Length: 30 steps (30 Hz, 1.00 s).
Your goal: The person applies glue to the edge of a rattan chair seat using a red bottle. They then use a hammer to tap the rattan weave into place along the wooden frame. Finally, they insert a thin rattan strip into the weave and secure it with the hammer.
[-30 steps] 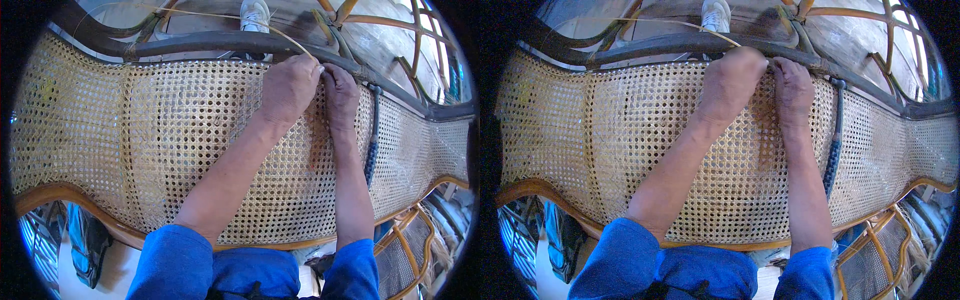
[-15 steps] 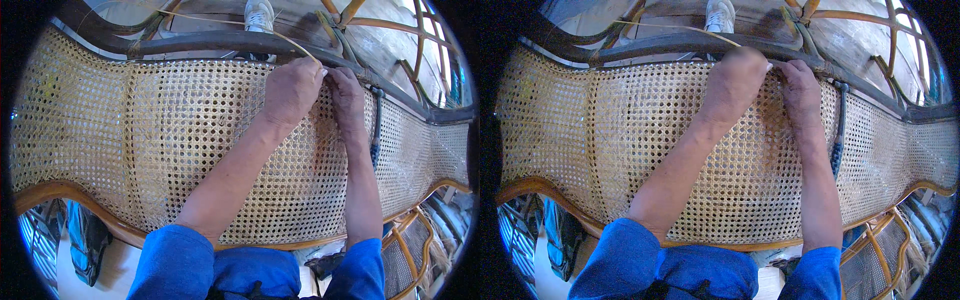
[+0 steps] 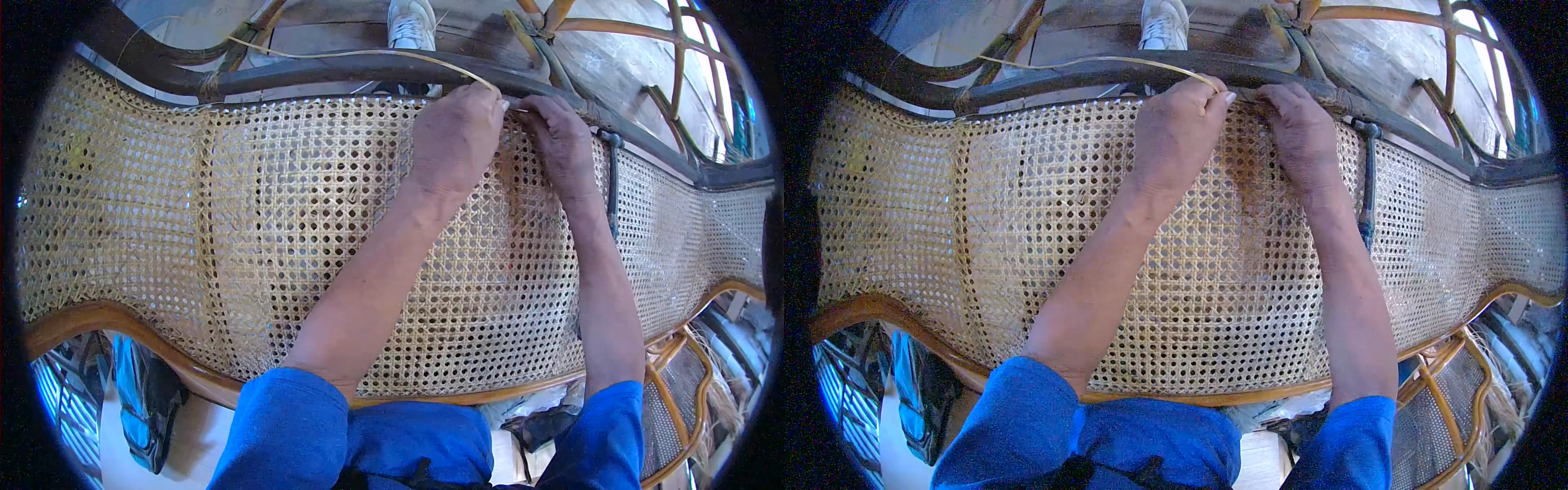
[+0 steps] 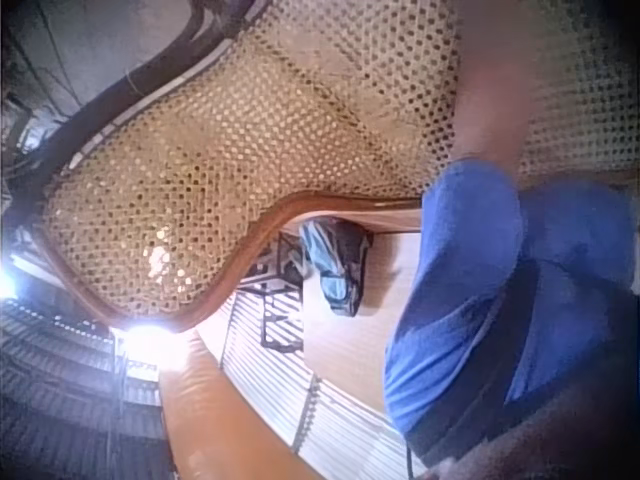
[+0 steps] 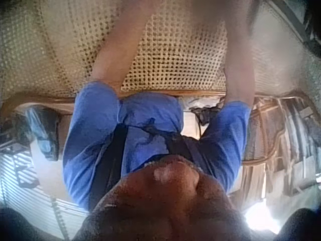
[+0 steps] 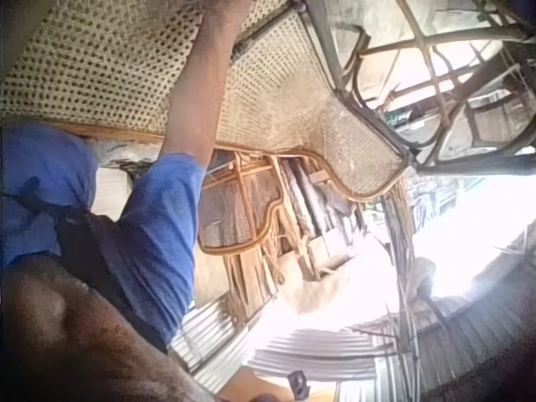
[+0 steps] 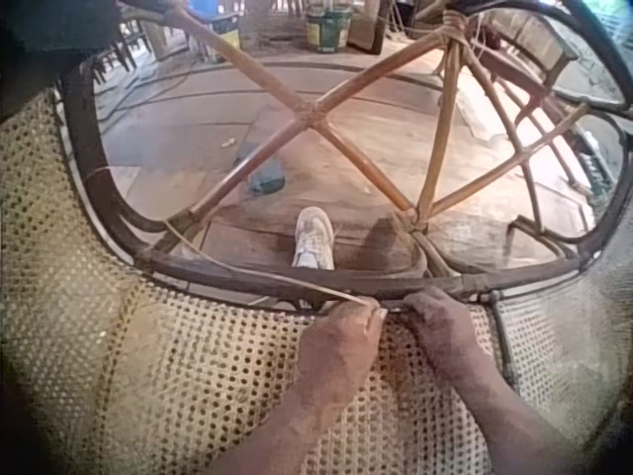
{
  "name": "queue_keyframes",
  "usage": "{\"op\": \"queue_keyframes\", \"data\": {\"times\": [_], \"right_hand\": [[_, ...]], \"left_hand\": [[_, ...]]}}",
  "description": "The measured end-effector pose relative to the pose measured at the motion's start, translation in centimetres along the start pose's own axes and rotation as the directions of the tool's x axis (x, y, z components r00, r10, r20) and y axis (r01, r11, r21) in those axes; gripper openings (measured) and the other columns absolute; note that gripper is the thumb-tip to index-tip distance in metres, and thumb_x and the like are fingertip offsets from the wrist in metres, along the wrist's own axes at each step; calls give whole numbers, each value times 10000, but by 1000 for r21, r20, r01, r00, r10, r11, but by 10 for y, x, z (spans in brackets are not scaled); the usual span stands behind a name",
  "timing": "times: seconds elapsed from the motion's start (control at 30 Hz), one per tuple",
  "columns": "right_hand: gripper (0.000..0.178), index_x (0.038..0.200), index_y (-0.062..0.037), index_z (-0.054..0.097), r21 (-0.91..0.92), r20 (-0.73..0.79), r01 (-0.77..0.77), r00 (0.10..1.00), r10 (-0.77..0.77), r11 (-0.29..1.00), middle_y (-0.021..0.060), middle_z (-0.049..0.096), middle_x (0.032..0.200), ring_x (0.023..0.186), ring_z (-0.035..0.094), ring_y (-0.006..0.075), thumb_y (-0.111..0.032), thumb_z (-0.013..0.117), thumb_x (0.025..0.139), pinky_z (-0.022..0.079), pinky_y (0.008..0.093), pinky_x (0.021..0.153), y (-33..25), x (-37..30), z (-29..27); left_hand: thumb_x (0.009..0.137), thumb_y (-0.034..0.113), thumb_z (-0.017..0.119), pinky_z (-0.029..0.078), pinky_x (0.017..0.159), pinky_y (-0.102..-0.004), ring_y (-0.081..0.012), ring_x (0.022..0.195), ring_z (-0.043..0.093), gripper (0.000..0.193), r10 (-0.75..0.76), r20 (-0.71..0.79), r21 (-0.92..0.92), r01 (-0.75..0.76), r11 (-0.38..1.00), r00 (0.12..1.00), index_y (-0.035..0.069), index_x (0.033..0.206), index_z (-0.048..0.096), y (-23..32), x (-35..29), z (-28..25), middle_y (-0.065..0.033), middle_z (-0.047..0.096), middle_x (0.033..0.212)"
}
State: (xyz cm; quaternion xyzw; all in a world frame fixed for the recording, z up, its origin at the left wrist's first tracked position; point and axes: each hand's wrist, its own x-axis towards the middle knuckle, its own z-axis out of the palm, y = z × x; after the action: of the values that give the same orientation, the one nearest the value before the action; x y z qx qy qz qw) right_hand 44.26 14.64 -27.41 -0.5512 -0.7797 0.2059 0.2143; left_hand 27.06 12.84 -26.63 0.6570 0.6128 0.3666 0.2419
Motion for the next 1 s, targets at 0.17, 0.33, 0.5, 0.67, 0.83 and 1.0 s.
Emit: {"op": "queue_keyframes", "data": {"times": [0.17, 0.33, 0.5, 0.67, 0.83, 1.0], "right_hand": [[169, 971, -67, 622, -149, 44, 34, 999, -28, 988, 131, 597, 939, 912, 595, 352, -66, 550, 818, 491, 416, 762, -3, 1, 0], [211, 1046, -53, 619, -76, -88, -40, 996, 34, 996, 140, 619, 983, 941, 599, 339, -58, 565, 842, 496, 393, 793, -11, -2, -15], [193, 1029, -27, 659, 317, 86, -370, 928, 362, 873, 112, 661, 978, 912, 636, 221, -102, 627, 854, 485, 307, 836, -60, -18, -38], [169, 997, -16, 661, 427, 89, -321, 945, 314, 845, 96, 656, 981, 946, 624, 193, -103, 638, 854, 480, 302, 842, -77, -28, -34], [142, 959, -15, 656, 408, 57, -244, 968, 243, 880, 98, 635, 989, 928, 619, 209, -105, 647, 848, 485, 312, 818, -92, -22, -37], [106, 921, -9, 643, 381, 61, -238, 971, 233, 893, 85, 623, 948, 843, 603, 209, -89, 642, 850, 486, 318, 766, -94, -21, -21]], "left_hand": [[877, 242, 629, 520, 626, -364, -297, 686, 659, 224, -57, 36, 5, 57, 998, 998, 24, 861, 676, 3, 0, -1, -134, 676, 783], [937, 630, 388, 303, 413, -238, -83, 464, 387, 693, -483, 432, -491, 648, 583, 762, -6, 899, 660, 15, -4, -40, 51, 436, 567], [831, 825, 186, 256, 385, -218, -79, 453, 367, 954, -268, 810, -548, 836, -26, 522, -4, 961, 638, 8, -15, -56, 51, 444, 606], [824, 832, 181, 306, 395, -203, -91, 486, 480, 965, -176, 835, -534, 845, -28, 521, -10, 951, 637, 6, -20, -46, 20, 535, 634], [796, 858, 196, 401, 464, -218, -117, 560, 570, 969, -144, 837, -534, 845, -8, 528, 12, 924, 650, 7, -19, -43, -26, 628, 719], [806, 850, 169, 331, 418, -207, -102, 522, 558, 970, -334, 766, -550, 829, 102, 550, 14, 896, 651, 21, -21, -33, -14, 590, 649]]}}
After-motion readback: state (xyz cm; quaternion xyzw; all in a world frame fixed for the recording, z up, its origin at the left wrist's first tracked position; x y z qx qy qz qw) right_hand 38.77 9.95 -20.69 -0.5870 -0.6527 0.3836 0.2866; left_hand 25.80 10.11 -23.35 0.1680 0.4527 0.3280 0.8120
